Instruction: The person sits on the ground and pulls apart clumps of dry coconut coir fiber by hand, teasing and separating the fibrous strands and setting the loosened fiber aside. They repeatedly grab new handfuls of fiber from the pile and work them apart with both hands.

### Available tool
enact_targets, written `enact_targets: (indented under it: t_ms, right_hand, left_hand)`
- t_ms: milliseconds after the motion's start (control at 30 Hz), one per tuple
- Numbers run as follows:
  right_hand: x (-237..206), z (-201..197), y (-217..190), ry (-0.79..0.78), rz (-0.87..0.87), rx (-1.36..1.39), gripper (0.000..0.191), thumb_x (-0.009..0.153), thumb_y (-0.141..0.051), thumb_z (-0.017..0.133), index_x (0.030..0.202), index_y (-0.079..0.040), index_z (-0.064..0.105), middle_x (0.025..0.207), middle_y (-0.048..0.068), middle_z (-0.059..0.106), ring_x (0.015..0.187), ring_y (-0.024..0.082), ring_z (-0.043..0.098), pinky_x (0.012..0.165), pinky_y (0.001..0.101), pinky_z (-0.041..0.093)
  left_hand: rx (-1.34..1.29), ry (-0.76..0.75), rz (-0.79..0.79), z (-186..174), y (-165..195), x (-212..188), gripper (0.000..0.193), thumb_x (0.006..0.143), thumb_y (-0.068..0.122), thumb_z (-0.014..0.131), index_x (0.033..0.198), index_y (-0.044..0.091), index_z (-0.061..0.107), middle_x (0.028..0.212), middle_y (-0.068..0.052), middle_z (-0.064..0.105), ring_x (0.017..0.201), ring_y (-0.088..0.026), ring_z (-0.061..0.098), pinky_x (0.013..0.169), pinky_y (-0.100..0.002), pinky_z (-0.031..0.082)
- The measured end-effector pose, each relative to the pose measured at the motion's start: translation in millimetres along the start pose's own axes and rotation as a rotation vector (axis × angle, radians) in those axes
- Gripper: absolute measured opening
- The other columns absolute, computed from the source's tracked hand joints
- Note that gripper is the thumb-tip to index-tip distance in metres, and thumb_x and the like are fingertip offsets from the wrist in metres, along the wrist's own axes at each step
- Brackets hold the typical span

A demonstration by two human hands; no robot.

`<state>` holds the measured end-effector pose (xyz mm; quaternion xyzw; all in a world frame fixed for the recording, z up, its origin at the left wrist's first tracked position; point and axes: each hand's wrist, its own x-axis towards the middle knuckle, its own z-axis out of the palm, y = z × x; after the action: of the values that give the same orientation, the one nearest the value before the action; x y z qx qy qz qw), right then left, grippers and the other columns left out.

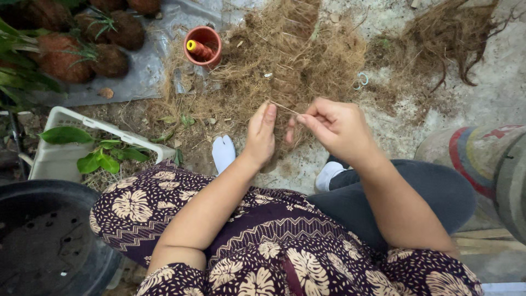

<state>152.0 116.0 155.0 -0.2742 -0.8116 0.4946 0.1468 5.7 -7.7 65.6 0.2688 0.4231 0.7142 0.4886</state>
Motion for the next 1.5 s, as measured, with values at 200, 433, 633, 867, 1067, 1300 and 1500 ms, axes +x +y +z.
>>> enact_targets:
  t_ms: [200,433,633,867,1067,1300,1500]
  right_hand:
    - [8.2,10.0,22.5,-0.041,0.079,0.394,0.011,0.1,-0.009,0.068,0.092,-0.002,0.068,0.08,-0.007,0.071,0.066,-0.004,0.05,0.054,0.0175,0.039]
    - [21.4,9.6,37.5,-0.09,0.269,0.49,0.015,0.092,-0.013,0.076,0.09,-0.006,0.064,0.062,-0.007,0.054,0.048,0.001,0.043,0.043,0.0214,0.032]
    - [22.9,-1.2,50.8,-0.263,0.159,0.564,0.021,0.089,-0.013,0.08,0.094,-0.006,0.061,0.064,-0.009,0.049,0.054,0.0,0.045,0.048,0.021,0.035]
    - [20.0,-0.3,52.9,-0.246,0.201,0.551,0.012,0.093,-0.012,0.075,0.095,-0.004,0.066,0.065,-0.011,0.051,0.056,0.0,0.043,0.049,0.0216,0.032]
    - [15.9,3.3,57.3,-0.132,0.131,0.329,0.022,0.089,-0.017,0.082,0.086,-0.006,0.063,0.063,-0.01,0.043,0.058,0.001,0.036,0.05,0.0227,0.03]
    - [20.0,7.8,74.4,-0.206,0.185,0.201,0.04,0.087,-0.028,0.085,0.073,-0.006,0.054,0.06,-0.009,0.047,0.055,0.002,0.039,0.046,0.0259,0.03]
    - [26.6,2.9,50.8,-0.302,-0.053,0.272,0.03,0.101,-0.028,0.077,0.084,-0.005,0.068,0.069,-0.002,0.053,0.064,0.005,0.045,0.053,0.0248,0.037]
  left_hand:
    - [-0.129,0.01,-0.09,1.0,6.1,2.0,0.052,0.114,0.045,0.04,0.115,-0.003,0.058,0.093,-0.012,0.067,0.069,-0.019,0.064,0.065,-0.032,0.055]
    - [-0.267,-0.07,-0.235,-2.4,18.0,1.8,0.06,0.108,0.053,0.042,0.119,-0.003,0.059,0.084,-0.015,0.068,0.063,-0.024,0.067,0.058,-0.034,0.057]
    - [-0.245,-0.226,-0.301,-7.6,20.0,0.1,0.057,0.103,0.052,0.057,0.122,-0.001,0.055,0.082,-0.013,0.065,0.064,-0.024,0.066,0.058,-0.036,0.058]
    - [-0.177,-0.114,-0.304,-4.9,13.0,1.3,0.043,0.104,0.041,0.059,0.119,0.001,0.056,0.079,-0.011,0.065,0.062,-0.022,0.067,0.057,-0.033,0.057]
    - [0.026,-0.004,-0.224,-1.8,1.7,2.3,0.029,0.107,0.03,0.058,0.111,0.001,0.057,0.078,-0.009,0.066,0.06,-0.02,0.068,0.054,-0.03,0.055]
    - [-0.047,-0.093,-0.368,-9.4,5.0,5.4,0.031,0.105,0.032,0.058,0.109,0.001,0.062,0.076,-0.008,0.067,0.06,-0.017,0.066,0.054,-0.031,0.059]
    - [-0.081,-0.255,-0.365,-18.7,13.9,14.1,0.044,0.103,0.044,0.062,0.114,0.001,0.06,0.081,-0.01,0.067,0.065,-0.019,0.067,0.061,-0.033,0.059]
